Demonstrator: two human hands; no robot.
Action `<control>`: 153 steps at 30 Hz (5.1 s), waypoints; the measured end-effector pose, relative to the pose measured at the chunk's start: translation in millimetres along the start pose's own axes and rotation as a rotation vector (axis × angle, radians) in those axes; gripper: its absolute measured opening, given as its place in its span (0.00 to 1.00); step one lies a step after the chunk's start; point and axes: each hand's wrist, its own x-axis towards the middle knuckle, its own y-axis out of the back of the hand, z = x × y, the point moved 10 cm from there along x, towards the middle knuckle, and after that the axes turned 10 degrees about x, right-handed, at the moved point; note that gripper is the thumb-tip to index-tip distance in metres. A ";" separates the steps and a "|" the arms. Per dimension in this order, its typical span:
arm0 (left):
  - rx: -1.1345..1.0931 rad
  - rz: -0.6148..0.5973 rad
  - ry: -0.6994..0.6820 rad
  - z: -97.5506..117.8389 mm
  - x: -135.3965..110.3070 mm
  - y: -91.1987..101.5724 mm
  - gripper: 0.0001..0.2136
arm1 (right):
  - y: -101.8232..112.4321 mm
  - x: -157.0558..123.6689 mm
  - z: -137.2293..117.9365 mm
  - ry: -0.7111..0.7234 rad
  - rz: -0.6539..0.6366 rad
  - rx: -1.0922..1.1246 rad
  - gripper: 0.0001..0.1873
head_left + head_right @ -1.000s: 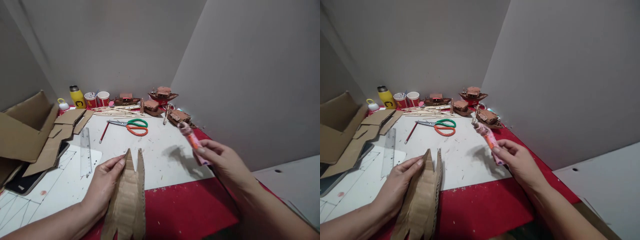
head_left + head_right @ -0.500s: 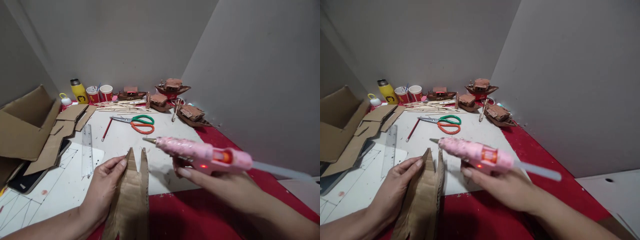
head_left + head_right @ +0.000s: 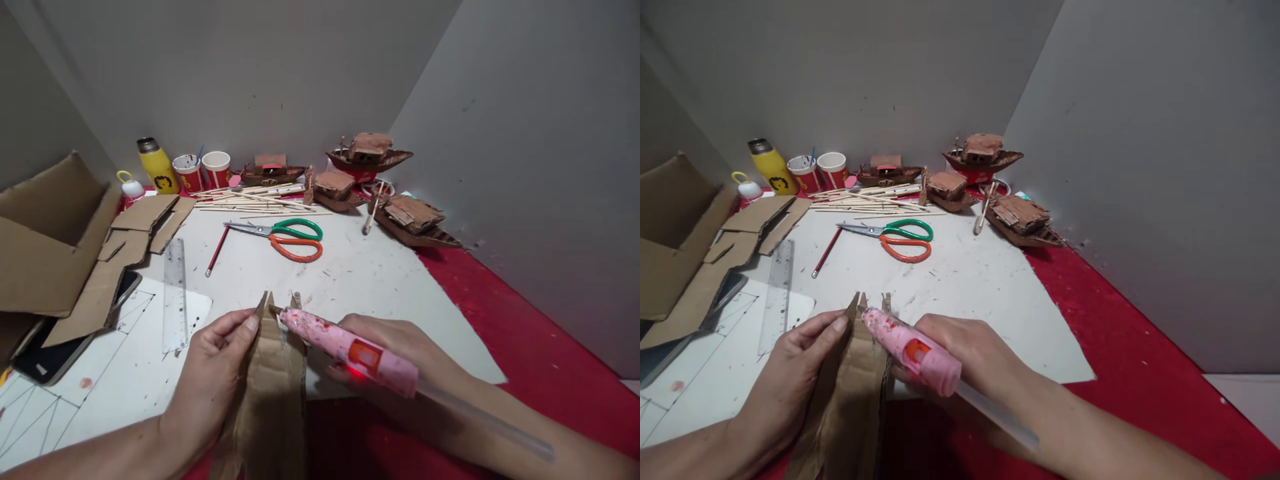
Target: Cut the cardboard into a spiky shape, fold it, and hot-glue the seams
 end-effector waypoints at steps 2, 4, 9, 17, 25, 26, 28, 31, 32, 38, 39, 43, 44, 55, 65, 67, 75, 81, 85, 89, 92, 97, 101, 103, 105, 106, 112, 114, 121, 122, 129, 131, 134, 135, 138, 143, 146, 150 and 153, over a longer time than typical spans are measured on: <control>-0.005 -0.004 0.005 -0.6 0.5 -0.5 0.15 | -1.7 0.0 2.6 -0.006 0.017 0.001 0.10; -0.010 -0.015 0.003 -0.1 1.1 -1.9 0.15 | -3.6 -0.4 6.4 -0.016 0.027 -0.008 0.09; 0.012 -0.019 -0.007 2.5 1.3 -3.3 0.14 | -8.6 -0.1 12.8 -0.042 0.002 -0.033 0.09; 0.036 0.002 -0.003 4.0 -1.6 -4.1 0.17 | -13.6 -4.2 23.6 -0.099 -0.035 0.043 0.09; 0.039 -0.002 -0.001 1.0 -0.7 -2.5 0.17 | -24.8 -11.2 25.4 -0.075 -0.144 0.058 0.06; 0.037 0.002 0.000 0.6 -0.6 -2.2 0.17 | -25.4 -11.3 24.8 -0.075 -0.147 0.051 0.07; 0.035 0.006 0.001 0.1 -0.6 -1.9 0.17 | -23.5 -11.0 24.9 -0.085 -0.122 0.025 0.07; 0.043 0.005 0.008 -0.6 -1.5 -2.5 0.17 | -17.9 -9.2 23.3 -0.086 -0.063 -0.026 0.08; 0.046 0.001 0.011 -0.8 -1.9 -3.0 0.17 | -15.7 -8.2 22.6 -0.086 -0.043 -0.040 0.08; 0.045 -0.004 0.006 0.4 -2.9 -3.6 0.17 | -10.1 -3.6 18.2 -0.081 -0.009 -0.078 0.08; 0.049 -0.001 0.006 0.4 -2.8 -3.3 0.16 | -11.7 -3.8 17.6 -0.074 -0.023 -0.084 0.08; 0.064 0.004 -0.003 1.1 -1.8 -2.9 0.16 | -19.1 -7.5 16.9 -0.043 -0.069 -0.098 0.07; 0.064 0.003 -0.006 1.3 -1.6 -3.0 0.16 | -19.6 -8.3 17.9 -0.046 -0.069 -0.105 0.06; 0.084 0.011 -0.020 2.9 -1.9 -2.0 0.17 | -14.8 -6.9 7.8 0.011 -0.043 -0.131 0.07; 0.091 0.025 -0.032 3.4 -2.5 -0.3 0.17 | 11.8 -8.9 18.3 -0.060 0.102 -0.190 0.06; 0.093 0.032 -0.038 4.7 -2.9 1.1 0.17 | 24.7 -6.8 22.4 -0.076 0.157 -0.257 0.05; 0.048 -0.014 -0.091 13.3 -6.4 1.6 0.14 | 31.7 8.1 65.0 -0.239 0.018 -0.564 0.09; 0.047 -0.045 -0.112 15.0 -12.4 -1.0 0.14 | 56.5 -6.1 24.1 -0.112 0.123 -0.238 0.23; 0.074 -0.048 -0.127 16.6 -19.1 -0.6 0.14 | 38.4 -2.3 -9.1 -0.147 0.265 0.258 0.14; 0.111 -0.071 -0.149 20.4 -25.0 -1.7 0.15 | -14.9 16.6 -6.4 -0.271 0.184 0.612 0.11; 0.126 -0.076 -0.160 22.4 -27.5 -2.4 0.16 | -31.6 23.8 1.1 -0.328 0.179 0.787 0.08; 0.133 -0.075 -0.155 19.9 -28.6 -2.1 0.15 | -29.2 24.8 2.6 -0.345 0.216 0.762 0.04; 0.119 -0.070 -0.157 17.8 -27.5 -0.8 0.15 | -27.0 26.6 -1.6 -0.278 0.224 0.738 0.04; 0.119 -0.057 -0.161 18.1 -26.7 0.0 0.15 | -27.1 27.5 -2.5 -0.252 0.223 0.730 0.04; 0.129 -0.051 -0.160 19.0 -26.0 -0.4 0.15 | -27.2 28.2 -2.2 -0.240 0.226 0.730 0.04; 0.139 -0.053 -0.159 19.7 -25.7 -1.3 0.15 | -27.4 28.8 -1.9 -0.236 0.226 0.733 0.04; 0.274 -0.095 -0.215 32.8 -23.1 -6.6 0.13 | -27.9 30.7 4.7 -0.258 0.258 0.791 0.02; 0.363 -0.102 -0.273 41.0 -22.3 -7.7 0.13 | -26.9 30.6 5.4 -0.254 0.264 0.808 0.03; 0.618 0.079 -0.502 72.6 -20.8 3.5 0.10 | -26.9 29.9 3.8 -0.249 0.232 0.778 0.06; 0.648 0.094 -0.537 76.4 -21.8 3.2 0.09 | -27.6 30.1 3.8 -0.244 0.229 0.774 0.06; 0.755 0.084 -0.758 93.0 -35.0 -11.3 0.04 | -29.4 30.0 3.8 -0.196 0.224 0.696 0.06; 0.771 0.089 -0.795 95.0 -36.6 -13.9 0.04 | -28.3 29.6 2.5 -0.184 0.225 0.680 0.06; 0.785 0.091 -0.823 95.5 -36.4 -16.3 0.05 | -26.5 30.0 0.3 -0.169 0.226 0.656 0.06; 0.788 0.094 -0.827 95.3 -36.1 -16.6 0.05 | -25.8 30.3 -0.2 -0.167 0.228 0.643 0.06; 0.789 0.101 -0.816 93.9 -35.0 -16.9 0.05 | -24.6 31.2 -1.2 -0.161 0.230 0.610 0.07; 0.756 0.093 -0.756 90.9 -32.1 -16.0 0.05 | -25.4 31.3 0.7 -0.174 0.236 0.636 0.06; 0.736 0.098 -0.757 92.0 -32.6 -14.3 0.06 | -25.1 29.9 3.9 -0.202 0.259 0.668 0.07; 0.749 0.083 -0.804 95.4 -36.1 -16.2 0.07 | -21.7 27.3 6.3 -0.219 0.307 0.645 0.13; 0.764 0.068 -0.865 98.4 -40.3 -19.8 0.09 | -18.5 28.0 -0.3 -0.138 0.319 0.641 0.12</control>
